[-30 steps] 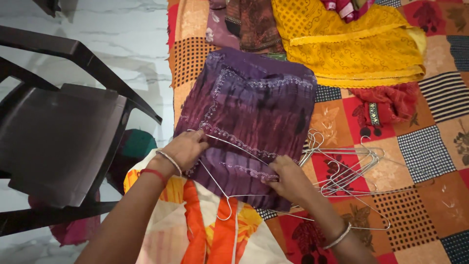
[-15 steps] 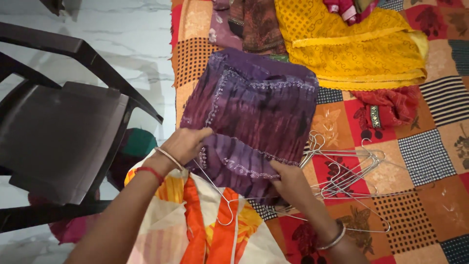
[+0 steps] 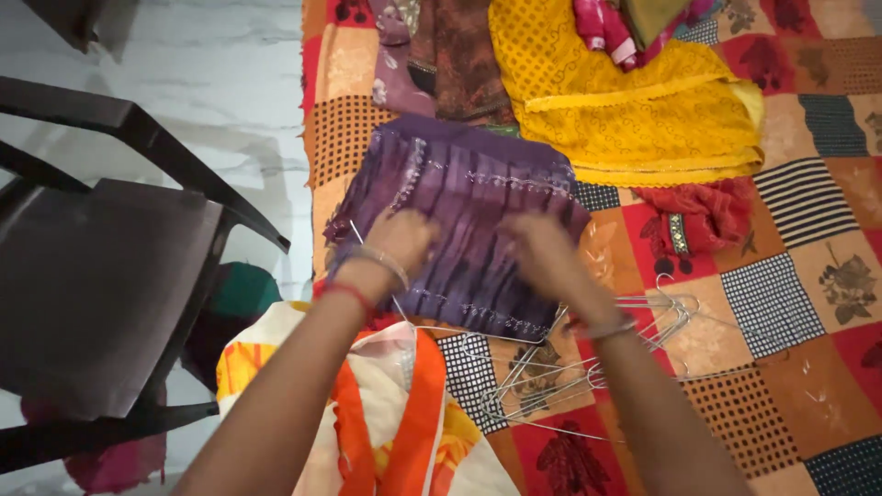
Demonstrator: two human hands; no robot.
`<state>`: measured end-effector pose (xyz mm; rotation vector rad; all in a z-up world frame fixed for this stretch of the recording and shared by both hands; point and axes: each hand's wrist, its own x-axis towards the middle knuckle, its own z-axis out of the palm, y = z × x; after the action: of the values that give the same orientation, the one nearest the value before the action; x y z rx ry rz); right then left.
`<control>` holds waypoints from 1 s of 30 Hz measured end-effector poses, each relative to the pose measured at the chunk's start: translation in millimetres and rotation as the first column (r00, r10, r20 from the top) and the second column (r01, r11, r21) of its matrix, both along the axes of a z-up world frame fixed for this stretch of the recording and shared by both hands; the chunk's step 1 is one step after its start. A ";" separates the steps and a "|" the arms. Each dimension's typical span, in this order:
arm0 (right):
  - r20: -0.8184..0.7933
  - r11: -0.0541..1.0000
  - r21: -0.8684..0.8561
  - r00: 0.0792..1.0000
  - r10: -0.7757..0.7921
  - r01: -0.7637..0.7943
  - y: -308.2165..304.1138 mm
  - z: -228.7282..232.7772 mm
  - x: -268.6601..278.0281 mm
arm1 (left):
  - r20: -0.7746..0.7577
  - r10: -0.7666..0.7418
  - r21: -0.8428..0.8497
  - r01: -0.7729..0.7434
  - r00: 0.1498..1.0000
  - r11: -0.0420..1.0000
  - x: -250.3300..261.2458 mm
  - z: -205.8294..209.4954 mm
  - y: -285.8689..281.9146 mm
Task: The person places a pink and orange patterned scarf onto a metal hanger and hangs it in a wardrobe. The person then picks up a purple patterned scarf, unfolds it, and places it onto a metal hanger.
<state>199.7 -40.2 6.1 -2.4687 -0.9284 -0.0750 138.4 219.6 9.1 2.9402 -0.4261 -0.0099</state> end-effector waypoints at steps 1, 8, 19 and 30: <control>-0.218 0.999 -0.015 0.976 0.031 -0.035 7.1 -9.9 -18.2 | -0.038 -0.011 0.013 0.011 0.999 1.000 -16.5 -15.7 2.4; -0.327 0.986 0.117 0.933 0.152 -0.119 40.1 -51.7 -109.4 | -0.119 -0.025 -0.020 0.023 0.993 1.000 -91.0 -79.7 12.9; -0.290 0.984 0.168 0.950 0.113 -0.066 89.0 -68.5 -137.5 | -0.287 0.594 -0.784 -0.541 0.751 0.305 -112.1 -136.2 -4.6; -0.141 0.983 0.183 0.989 0.046 -0.019 94.4 -42.1 -145.7 | -0.365 0.699 -0.613 -0.723 0.616 0.317 -114.9 -120.5 10.5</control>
<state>54.0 54.1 -36.0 -2.2579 -0.8595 0.0295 23.6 230.1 -111.4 2.0480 0.7803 0.1827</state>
